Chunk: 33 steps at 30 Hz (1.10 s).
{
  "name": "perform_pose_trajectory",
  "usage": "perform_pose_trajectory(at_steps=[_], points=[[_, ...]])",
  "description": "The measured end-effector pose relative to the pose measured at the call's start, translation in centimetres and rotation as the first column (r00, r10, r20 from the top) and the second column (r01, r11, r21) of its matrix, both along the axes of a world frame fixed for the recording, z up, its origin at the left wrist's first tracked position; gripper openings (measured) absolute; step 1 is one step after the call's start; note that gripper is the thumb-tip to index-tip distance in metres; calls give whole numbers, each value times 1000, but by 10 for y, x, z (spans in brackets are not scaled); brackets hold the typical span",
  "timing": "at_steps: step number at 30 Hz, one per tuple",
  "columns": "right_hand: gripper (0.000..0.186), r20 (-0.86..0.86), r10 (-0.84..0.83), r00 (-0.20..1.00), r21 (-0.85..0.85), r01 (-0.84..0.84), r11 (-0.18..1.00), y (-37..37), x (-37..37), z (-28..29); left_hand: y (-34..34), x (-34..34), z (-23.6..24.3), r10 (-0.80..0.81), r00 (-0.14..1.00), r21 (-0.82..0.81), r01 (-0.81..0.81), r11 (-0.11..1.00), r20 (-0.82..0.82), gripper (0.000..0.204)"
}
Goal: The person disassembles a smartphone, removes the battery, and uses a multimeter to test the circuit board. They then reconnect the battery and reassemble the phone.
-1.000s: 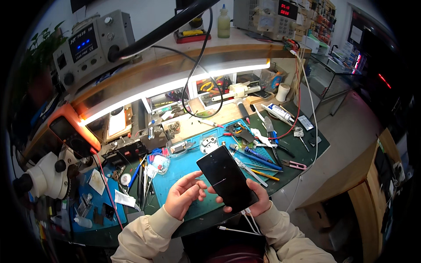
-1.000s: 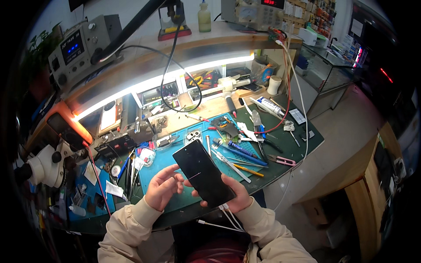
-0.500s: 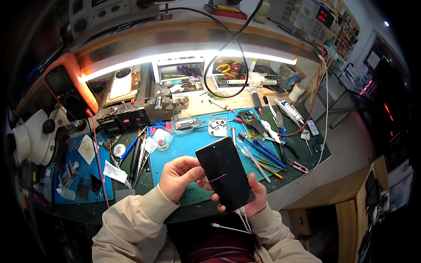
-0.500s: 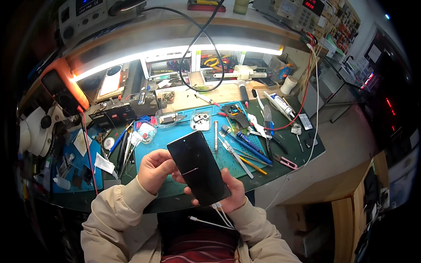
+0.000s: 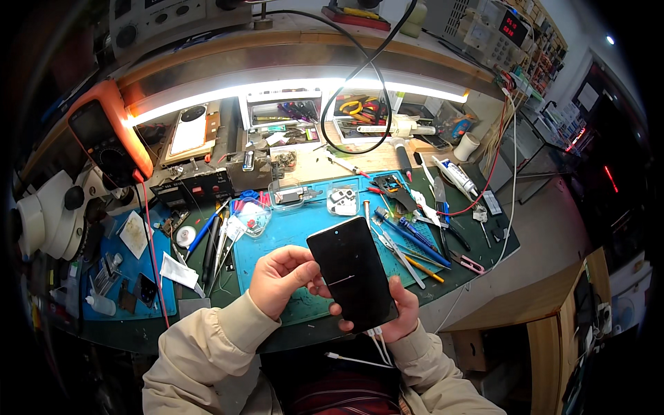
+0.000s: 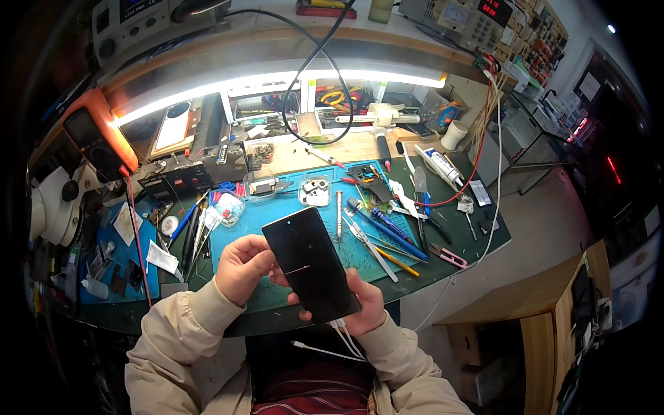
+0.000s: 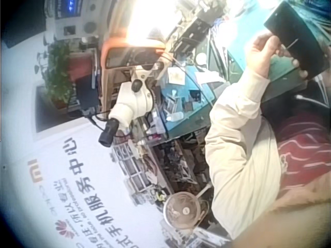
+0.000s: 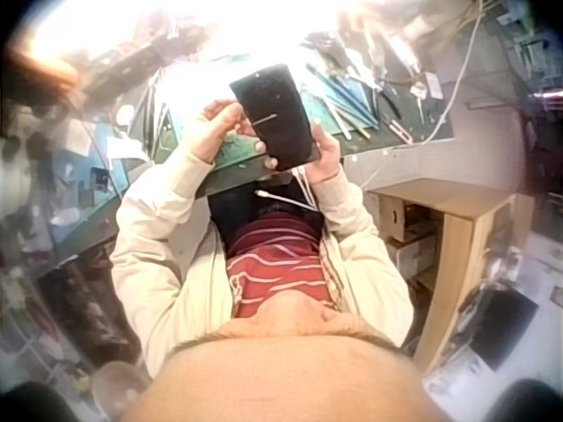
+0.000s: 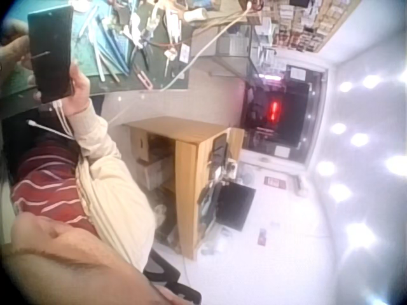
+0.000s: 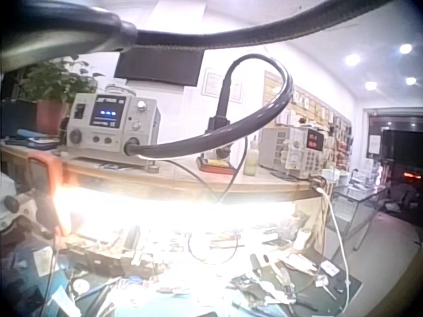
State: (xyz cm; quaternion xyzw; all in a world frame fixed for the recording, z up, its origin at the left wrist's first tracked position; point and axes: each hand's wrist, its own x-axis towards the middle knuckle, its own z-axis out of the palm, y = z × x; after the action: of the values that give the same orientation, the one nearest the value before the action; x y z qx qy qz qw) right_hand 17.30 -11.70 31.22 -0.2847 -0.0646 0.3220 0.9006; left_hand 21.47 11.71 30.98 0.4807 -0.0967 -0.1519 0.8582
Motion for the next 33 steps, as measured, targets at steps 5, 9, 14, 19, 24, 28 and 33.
perform_pose_trajectory(at_steps=[5, 9, 14, 19, 24, 28, 33], points=[[93, 12, 3, 1000, -1, -3, 1000, 0, 0, 0, 1, 0, 0, 7, 1000, 5, -7, 1000, -15, 12], [81, -17, 30, 999, 184, -26, 983, -6, 2, -10, -1, 1, 2, 3, 1000, 9, -3, 1000, -10, 15], [78, -87, 75, 993, 304, -45, 952, -1, 6, -12, -8, 0, 4, 14, 998, 24, -16, 1000, 68, 36], [75, -93, 84, 992, 309, -51, 950, -3, 5, -16, -10, -4, 7, 44, 983, 144, -70, 987, 176, 40], [73, -32, 76, 997, 271, -65, 960, -3, 4, -14, -9, -7, 10, 58, 978, 142, -88, 986, 202, 33], [73, -8, 56, 998, 265, -52, 963, -2, 3, -14, -8, -7, 7, 64, 969, 101, -90, 991, 237, 24], [73, -42, 79, 996, 314, -62, 948, -2, 4, -15, -4, -5, 9, 68, 969, 109, -96, 989, 238, 14]])
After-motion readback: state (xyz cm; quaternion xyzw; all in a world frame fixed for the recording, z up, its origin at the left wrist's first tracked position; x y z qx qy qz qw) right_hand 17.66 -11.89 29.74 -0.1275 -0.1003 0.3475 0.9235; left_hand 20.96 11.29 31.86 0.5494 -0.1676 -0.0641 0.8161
